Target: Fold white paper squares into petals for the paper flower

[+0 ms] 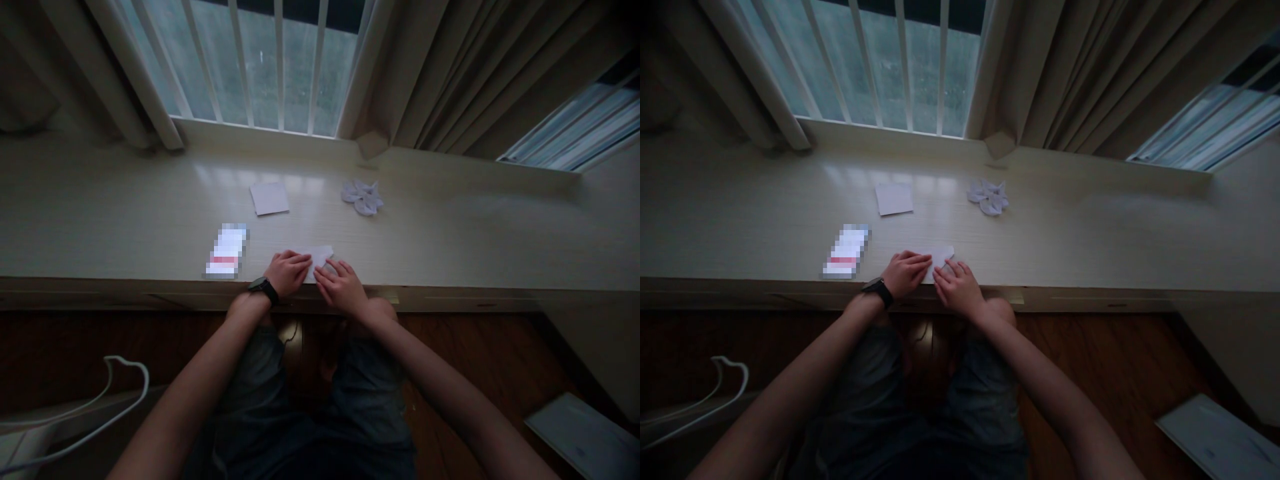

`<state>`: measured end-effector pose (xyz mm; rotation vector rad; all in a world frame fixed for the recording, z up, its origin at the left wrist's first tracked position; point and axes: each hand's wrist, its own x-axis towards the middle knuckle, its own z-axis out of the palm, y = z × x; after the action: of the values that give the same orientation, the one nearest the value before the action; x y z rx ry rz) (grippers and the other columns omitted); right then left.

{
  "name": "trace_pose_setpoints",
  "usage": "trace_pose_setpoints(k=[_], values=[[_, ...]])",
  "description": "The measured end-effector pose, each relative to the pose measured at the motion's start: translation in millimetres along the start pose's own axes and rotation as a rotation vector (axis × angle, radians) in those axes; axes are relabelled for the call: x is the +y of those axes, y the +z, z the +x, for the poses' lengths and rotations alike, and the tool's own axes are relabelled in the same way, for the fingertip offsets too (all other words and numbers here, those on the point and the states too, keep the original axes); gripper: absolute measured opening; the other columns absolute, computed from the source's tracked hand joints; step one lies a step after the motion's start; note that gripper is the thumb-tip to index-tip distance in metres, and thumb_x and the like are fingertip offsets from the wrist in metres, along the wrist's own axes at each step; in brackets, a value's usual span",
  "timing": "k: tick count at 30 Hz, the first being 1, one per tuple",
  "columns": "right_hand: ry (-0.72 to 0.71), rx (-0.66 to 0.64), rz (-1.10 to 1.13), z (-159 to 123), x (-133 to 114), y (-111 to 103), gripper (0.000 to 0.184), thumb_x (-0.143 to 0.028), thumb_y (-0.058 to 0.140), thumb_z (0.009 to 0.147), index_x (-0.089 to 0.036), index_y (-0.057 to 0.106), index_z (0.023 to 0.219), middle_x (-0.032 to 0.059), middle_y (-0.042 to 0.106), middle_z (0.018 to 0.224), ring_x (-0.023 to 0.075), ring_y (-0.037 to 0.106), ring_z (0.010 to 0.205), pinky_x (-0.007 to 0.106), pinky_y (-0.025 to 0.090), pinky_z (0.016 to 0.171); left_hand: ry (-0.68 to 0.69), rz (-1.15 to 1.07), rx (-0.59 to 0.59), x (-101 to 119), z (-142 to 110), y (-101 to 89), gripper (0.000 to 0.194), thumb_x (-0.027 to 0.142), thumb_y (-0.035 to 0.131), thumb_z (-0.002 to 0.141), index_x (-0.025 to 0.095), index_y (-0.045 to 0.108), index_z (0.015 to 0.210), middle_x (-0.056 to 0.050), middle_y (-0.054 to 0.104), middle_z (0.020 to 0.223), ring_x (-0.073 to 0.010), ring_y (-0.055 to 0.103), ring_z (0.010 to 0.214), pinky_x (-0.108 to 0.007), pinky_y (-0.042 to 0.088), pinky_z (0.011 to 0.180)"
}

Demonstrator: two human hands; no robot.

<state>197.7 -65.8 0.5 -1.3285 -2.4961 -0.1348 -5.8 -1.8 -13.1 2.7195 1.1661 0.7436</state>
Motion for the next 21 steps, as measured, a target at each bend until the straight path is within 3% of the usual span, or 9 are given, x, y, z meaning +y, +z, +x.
trace_pose_setpoints(k=[4,7,14,21], values=[[0.191,0.024,0.023,21,30,1,0.03,-0.03,0.043,0.096,-0.018,0.071,0.1,0.0078,0.071,0.108,0.0261,0.05,0.111,0.04,0.033,0.096,-0.018,0.037,0.013,1,1,1.8,0.03,0.034,0.048,0.093,0.027,0.067,0.115,-0.003,0.065,0.125,-0.025,0.055,0.103,-0.044,0.04,0.086],[0.242,-0.02,-0.003,39,45,1,0.031,-0.03,0.043,0.096,-0.017,0.07,0.09,0.0096,0.071,0.091,0.0244,0.052,0.098,0.036,0.034,0.087,-0.018,0.047,0.005,2,1,1.1,0.031,0.034,0.047,0.093,0.027,0.066,0.116,-0.002,0.064,0.126,-0.0253,0.055,0.103,-0.045,0.04,0.085],[0.193,-0.093,-0.156,57,60,-1,0.022,-0.02,0.046,0.091,-0.014,0.066,0.09,0.0129,0.067,0.095,0.0245,0.05,0.094,0.035,0.029,0.08,-0.026,0.027,0.002,3,2,-1.6,0.031,0.033,0.047,0.093,0.028,0.065,0.117,-0.003,0.063,0.126,-0.0258,0.053,0.105,-0.045,0.039,0.085],[0.083,-0.157,-0.225,60,56,-3,0.018,-0.016,0.045,0.091,-0.012,0.062,0.091,0.0142,0.065,0.095,0.0242,0.052,0.091,0.035,0.03,0.079,-0.019,0.026,-0.003,3,3,-2.1,0.032,0.033,0.046,0.093,0.027,0.065,0.118,-0.004,0.063,0.126,-0.0255,0.053,0.105,-0.045,0.039,0.086]])
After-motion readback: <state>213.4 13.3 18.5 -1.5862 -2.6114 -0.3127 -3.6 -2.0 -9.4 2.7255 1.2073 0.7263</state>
